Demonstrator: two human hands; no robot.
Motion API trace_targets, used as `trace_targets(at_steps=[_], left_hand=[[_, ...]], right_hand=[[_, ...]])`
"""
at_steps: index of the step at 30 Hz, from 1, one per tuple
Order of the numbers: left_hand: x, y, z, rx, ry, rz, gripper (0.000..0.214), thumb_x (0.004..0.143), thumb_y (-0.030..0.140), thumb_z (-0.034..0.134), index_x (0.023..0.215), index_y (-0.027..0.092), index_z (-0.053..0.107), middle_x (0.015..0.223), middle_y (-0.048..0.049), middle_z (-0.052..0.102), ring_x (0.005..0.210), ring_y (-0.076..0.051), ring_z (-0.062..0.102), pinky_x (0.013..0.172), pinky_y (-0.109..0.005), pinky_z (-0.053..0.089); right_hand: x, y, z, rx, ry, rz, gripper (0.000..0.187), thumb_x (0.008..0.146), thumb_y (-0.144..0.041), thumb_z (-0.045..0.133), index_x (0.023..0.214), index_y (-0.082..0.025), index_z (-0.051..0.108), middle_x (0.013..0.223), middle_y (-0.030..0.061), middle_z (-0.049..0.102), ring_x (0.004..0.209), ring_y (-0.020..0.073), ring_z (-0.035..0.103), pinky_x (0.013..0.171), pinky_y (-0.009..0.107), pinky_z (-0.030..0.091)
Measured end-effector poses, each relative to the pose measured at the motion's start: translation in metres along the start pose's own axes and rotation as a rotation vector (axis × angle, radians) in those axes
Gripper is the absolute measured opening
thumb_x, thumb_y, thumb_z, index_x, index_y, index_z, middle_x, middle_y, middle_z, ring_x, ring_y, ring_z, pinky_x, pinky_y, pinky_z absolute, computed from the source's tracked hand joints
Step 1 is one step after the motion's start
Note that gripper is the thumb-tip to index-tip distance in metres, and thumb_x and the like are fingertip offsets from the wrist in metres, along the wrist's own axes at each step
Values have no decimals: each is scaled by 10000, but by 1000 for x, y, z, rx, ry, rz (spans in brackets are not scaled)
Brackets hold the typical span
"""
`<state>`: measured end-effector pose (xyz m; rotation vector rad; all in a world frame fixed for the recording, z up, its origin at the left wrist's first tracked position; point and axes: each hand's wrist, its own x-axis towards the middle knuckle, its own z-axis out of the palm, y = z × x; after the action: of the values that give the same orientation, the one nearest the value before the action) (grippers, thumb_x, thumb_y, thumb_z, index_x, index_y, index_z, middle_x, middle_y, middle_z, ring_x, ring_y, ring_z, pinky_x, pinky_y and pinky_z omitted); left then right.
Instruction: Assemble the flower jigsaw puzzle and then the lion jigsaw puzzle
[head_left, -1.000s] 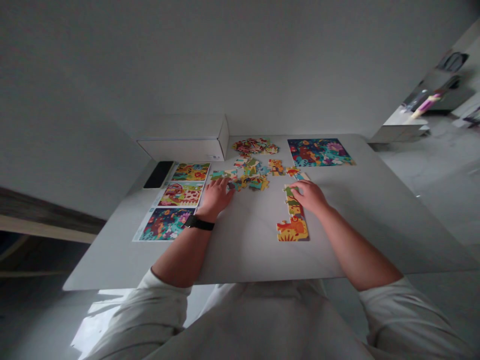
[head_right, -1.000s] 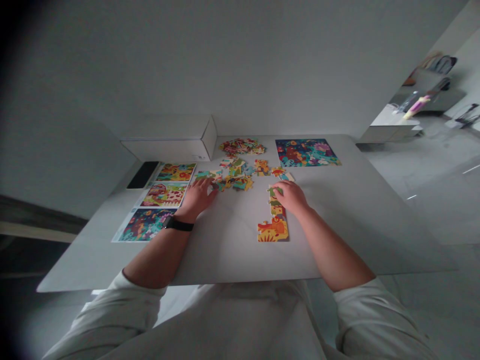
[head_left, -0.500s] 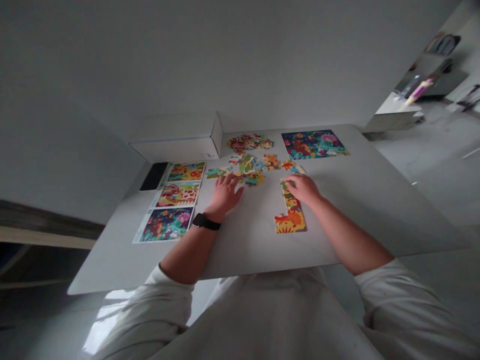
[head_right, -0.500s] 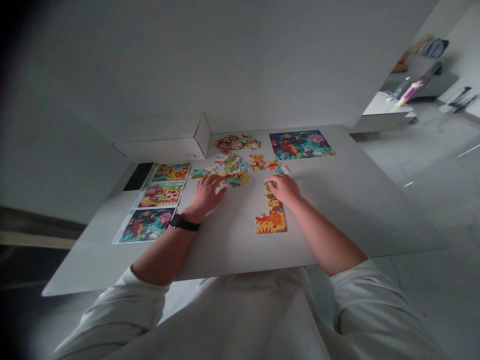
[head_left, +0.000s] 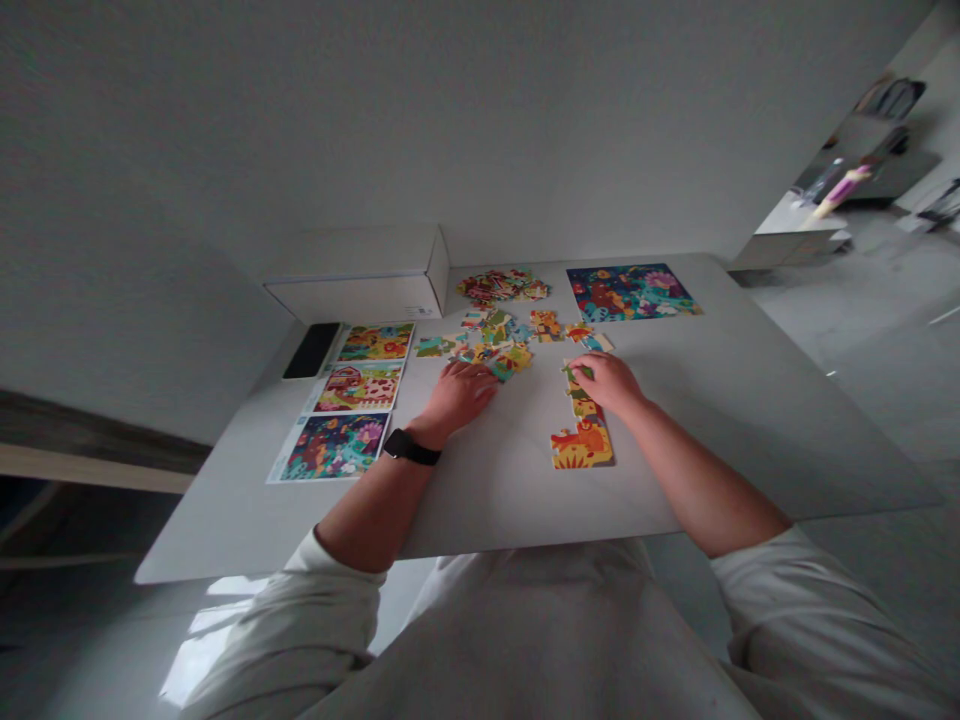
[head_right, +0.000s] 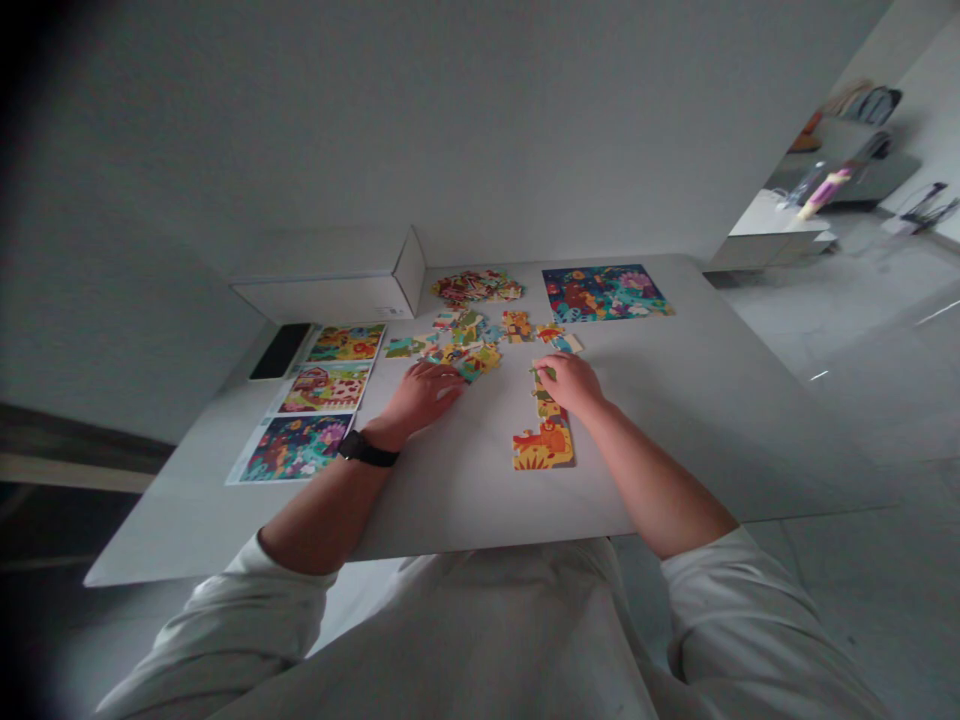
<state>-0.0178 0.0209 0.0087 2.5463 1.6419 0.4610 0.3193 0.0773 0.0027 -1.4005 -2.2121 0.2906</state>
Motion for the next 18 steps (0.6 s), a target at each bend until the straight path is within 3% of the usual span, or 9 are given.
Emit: trace_targets(at_steps=[7, 13, 18], left_hand=[[0, -4, -4, -97, 0, 38, 250, 1023, 361, 622, 1060, 269, 851, 1243, -67, 825, 1201, -280, 728, 1153, -473, 497], [1, 11, -2, -31, 47, -36, 279, 1017, 420, 674, 1194, 265, 824, 1268, -86, 798, 1236, -313, 679, 1144, -494, 485], [0, 11, -2, -27, -3, 1, 327, 1015, 228, 586, 1233, 290, 821, 1392, -62, 751, 1305, -292, 636, 1190, -501, 451]], right_hand=[[-1, -1, 0, 8, -7, -1, 179, 975, -203, 670, 1026, -267, 830, 1135, 43, 833, 1067, 237, 763, 998, 393, 601], [-1, -2, -1, 12, -20, -2, 176, 978, -202, 666, 1028, -243, 830, 1131, 64, 831, 1051, 251, 764, 980, 401, 599], [0, -1, -2, 8, -16, -1, 182, 980, -198, 661, 1039, -236, 830, 1131, 66, 833, 1050, 249, 763, 991, 401, 594]])
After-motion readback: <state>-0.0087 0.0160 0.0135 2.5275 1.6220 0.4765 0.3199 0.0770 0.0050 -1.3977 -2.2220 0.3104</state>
